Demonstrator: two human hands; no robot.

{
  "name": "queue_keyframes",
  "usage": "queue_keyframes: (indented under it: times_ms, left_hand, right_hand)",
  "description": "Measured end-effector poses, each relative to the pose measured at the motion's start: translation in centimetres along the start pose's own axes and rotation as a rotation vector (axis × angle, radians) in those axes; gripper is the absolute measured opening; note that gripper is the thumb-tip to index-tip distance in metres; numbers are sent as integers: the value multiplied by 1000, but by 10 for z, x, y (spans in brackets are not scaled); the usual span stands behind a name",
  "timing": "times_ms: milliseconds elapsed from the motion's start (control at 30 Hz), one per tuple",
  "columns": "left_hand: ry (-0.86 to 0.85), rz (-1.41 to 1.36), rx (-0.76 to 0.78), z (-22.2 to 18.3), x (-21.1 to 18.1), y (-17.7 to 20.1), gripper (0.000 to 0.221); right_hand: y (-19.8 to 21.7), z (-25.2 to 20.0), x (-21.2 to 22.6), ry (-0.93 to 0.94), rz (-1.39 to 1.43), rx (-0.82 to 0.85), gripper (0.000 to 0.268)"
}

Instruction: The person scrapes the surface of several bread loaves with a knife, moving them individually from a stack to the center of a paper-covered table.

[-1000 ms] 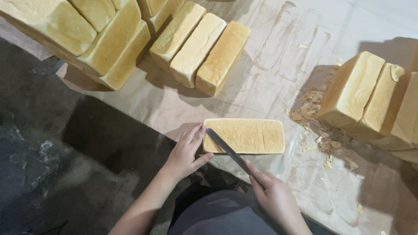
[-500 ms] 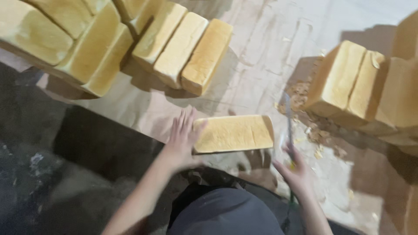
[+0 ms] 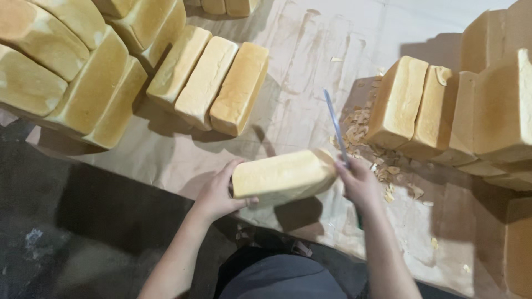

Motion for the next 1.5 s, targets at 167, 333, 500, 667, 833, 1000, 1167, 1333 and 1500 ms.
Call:
queue_keyframes:
  times_ms: [167,333,500,667,833,1000,1167,1333,1500]
  left_hand:
    - [186,251,12,-1,2,19,78]
    - [-427,728,72,-27,-82,-50,79]
    - [-523,102,-81,-37,-88,-55,41]
    - [-284,479,-222,-11,-49,-22,89]
    - [-247,460,-213,-12,-52,-19,86]
    - [-301,457,-334,-11,-52,-22,75]
    - [-298,46,-415,-21,-13,-22,28]
    - [-473,207,58,-58,-51,-71,47]
    - [-522,452,-222,-51,-88,-49,89]
  right_hand:
    - [73,-24,-25,134,-33,15,44]
    - [107,-62,-75,123,-273,29,47]
    - [37,-107,-29,521,-356,204,42]
    - [-10,-116,0,472,-498,222,45]
    - [-18,-119,14,502,-564,212,45]
    - [-20,-121,10,531,-582,230,45]
    - [28,-119,-24,483,-406,388,49]
    - [69,-115,-63,370,-531,267,48]
    - [56,-123,-52,324,-608,229,44]
Point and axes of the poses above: each hand's wrist, its own z-axis towards the middle knuckle, its own y-axis out of the back of the hand, x = y × z, the point moved 8 cm from there along z, towards the middle knuckle, and after that the axes turned 10 degrees about z, right-handed, at the moved point
